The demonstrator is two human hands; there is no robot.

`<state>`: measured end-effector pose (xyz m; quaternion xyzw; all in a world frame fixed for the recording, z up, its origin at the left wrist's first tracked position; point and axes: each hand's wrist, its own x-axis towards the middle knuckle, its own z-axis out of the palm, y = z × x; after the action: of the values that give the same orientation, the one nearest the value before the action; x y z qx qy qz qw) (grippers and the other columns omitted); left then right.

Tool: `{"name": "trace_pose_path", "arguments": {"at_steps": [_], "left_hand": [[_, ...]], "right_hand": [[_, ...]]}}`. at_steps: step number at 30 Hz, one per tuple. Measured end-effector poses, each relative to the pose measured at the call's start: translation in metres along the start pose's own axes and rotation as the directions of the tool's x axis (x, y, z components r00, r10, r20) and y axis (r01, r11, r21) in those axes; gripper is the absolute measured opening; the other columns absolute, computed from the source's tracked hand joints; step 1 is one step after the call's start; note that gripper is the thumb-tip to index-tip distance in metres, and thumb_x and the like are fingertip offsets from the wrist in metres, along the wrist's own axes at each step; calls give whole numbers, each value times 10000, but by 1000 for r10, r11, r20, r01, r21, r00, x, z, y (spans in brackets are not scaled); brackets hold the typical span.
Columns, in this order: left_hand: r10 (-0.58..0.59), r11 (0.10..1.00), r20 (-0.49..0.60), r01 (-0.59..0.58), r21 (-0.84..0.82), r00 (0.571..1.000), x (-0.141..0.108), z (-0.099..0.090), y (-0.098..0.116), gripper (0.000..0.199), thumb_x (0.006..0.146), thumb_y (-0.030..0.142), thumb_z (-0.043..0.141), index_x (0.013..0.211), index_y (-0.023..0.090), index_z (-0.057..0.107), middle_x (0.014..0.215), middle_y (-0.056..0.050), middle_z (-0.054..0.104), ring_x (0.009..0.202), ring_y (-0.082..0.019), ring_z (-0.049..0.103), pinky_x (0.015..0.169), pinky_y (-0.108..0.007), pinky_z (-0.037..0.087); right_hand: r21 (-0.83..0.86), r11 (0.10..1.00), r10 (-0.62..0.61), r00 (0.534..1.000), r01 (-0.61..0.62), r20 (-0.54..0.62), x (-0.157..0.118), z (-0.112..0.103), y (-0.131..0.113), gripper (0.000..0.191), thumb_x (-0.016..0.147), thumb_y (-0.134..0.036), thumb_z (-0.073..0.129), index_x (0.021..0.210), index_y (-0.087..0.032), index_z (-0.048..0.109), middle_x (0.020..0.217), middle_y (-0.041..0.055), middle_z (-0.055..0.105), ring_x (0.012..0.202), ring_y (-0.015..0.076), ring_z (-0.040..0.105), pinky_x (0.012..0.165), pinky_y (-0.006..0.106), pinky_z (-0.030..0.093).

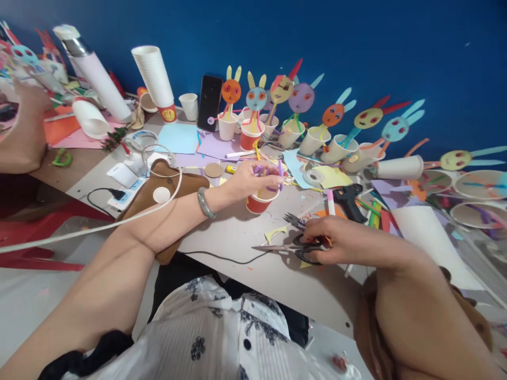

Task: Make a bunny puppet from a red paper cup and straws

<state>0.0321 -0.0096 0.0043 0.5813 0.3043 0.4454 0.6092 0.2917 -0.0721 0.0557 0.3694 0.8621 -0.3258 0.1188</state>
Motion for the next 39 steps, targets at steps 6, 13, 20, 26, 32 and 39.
{"name": "trace_pose_path", "arguments": {"at_steps": [6, 13, 20, 26, 32, 39], "left_hand": [[15, 998, 2, -15, 68, 1000, -2, -2, 5, 339, 777, 436, 891, 814, 149, 715, 770, -15, 727, 743, -128, 690, 795, -302, 565], [45, 991, 56, -51, 123, 997, -2, -1, 5, 268, 800, 397, 866, 785, 162, 737, 777, -25, 742, 748, -128, 680, 749, -289, 552], [168, 930, 80, -185, 319, 983, -2, -1, 3, 121, 806, 287, 810, 757, 191, 754, 781, -22, 727, 770, -144, 632, 724, -309, 515], [270, 859, 137, -303, 413, 953, -2, 0, 0, 150, 825, 317, 783, 739, 197, 758, 753, -21, 726, 729, -141, 598, 695, -310, 461], [300, 805, 190, -355, 475, 935, -2, 1, -8, 146, 818, 337, 761, 763, 203, 764, 712, -13, 703, 702, -142, 570, 701, -311, 455], [349, 769, 191, -396, 502, 918, -4, 4, -8, 143, 834, 320, 704, 731, 223, 722, 719, -10, 709, 730, -154, 598, 739, -321, 480]], "right_hand": [[291, 954, -62, 996, 78, -64, -22, -23, 12, 186, 816, -371, 735, 792, -194, 686, 786, 48, 662, 713, 186, 600, 664, 312, 460], [148, 984, 8, 798, 101, -603, -13, -22, 13, 392, 720, -385, 833, 778, -253, 468, 839, 10, 560, 754, 182, 503, 680, 320, 413], [-80, 986, 61, 751, -150, -658, -24, -26, 14, 259, 747, -455, 667, 724, -267, 491, 654, -2, 547, 591, 180, 480, 571, 324, 367], [-98, 969, 117, 768, -228, -630, -32, -29, 12, 241, 740, -445, 610, 665, -278, 454, 594, -9, 527, 549, 170, 466, 556, 323, 344], [-93, 970, 132, 806, -226, -577, -29, -29, 8, 234, 739, -431, 582, 641, -279, 434, 553, -13, 513, 523, 159, 447, 549, 320, 323], [-70, 964, 172, 800, -258, -575, -31, -28, 11, 283, 752, -464, 594, 648, -275, 411, 564, -16, 504, 541, 150, 433, 548, 313, 330]]}}
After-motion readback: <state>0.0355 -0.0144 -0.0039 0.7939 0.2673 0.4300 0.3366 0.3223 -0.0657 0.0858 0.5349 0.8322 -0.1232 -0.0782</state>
